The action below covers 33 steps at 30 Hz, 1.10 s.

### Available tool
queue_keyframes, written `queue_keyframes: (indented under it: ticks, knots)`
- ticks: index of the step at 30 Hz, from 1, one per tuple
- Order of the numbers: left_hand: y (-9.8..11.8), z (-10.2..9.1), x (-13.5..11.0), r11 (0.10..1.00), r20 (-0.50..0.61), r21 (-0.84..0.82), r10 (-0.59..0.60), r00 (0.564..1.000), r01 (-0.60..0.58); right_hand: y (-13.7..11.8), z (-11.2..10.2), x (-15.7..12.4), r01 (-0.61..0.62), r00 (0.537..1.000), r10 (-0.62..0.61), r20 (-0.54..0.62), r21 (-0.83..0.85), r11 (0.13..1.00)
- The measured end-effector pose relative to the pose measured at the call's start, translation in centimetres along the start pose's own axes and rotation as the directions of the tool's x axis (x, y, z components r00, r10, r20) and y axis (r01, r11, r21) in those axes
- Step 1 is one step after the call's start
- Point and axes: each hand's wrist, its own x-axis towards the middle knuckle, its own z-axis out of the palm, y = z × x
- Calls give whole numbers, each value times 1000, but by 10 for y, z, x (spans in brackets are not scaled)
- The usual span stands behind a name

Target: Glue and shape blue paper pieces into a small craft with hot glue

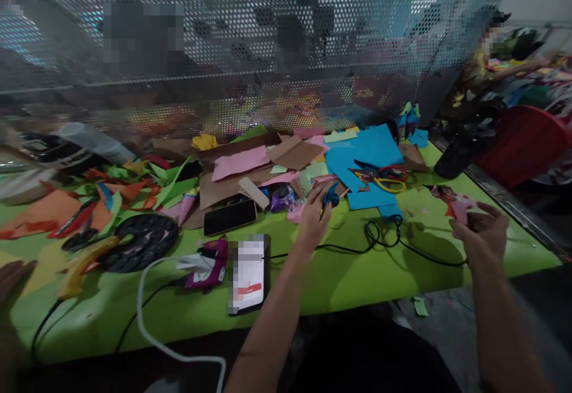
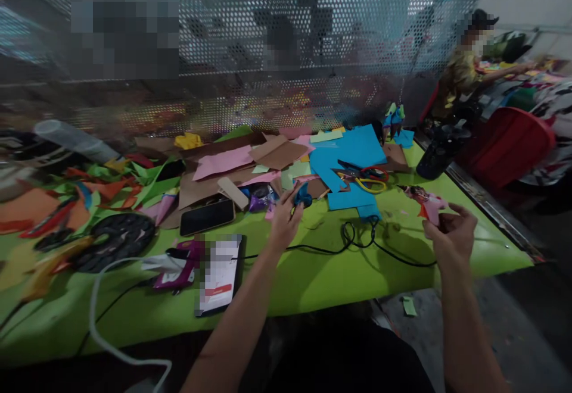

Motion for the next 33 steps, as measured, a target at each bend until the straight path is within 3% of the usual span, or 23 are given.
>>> queue_keyframes:
  ticks: [2,5,10,12,17,20,25,29,33]
  knots:
    - [0,0,0,1000,-4,-16,6,1000,-6,-7,5,-4,-84,986,43,159,258,962]
    - [2,-1,1,999,4,-36,9,1000,-9,-21,17,-13,-201,914,24,406,398,895]
    - [4,-3,1,999,31,-33,12,999,-11,-41,39,-32,-160,896,-75,437,477,864]
    - [3,-4,1,999,32,-37,-7,999,8,-46,46,-39,-196,865,-72,497,466,863]
    - [2,-4,1,998,52,-60,-22,998,25,-55,60,-54,-389,671,-11,741,365,846]
    - [4,-5,1,998,64,-64,-23,998,27,-59,66,-60,-420,634,2,774,342,841]
    - [7,-6,0,997,91,-62,-45,995,50,-67,72,-60,-373,523,10,852,218,902]
    - [6,-6,0,996,94,-68,-45,995,52,-74,76,-58,-267,508,-56,859,219,939]
    - [7,-6,0,996,97,-51,-64,993,70,-74,80,-55,-158,546,-96,832,216,964]
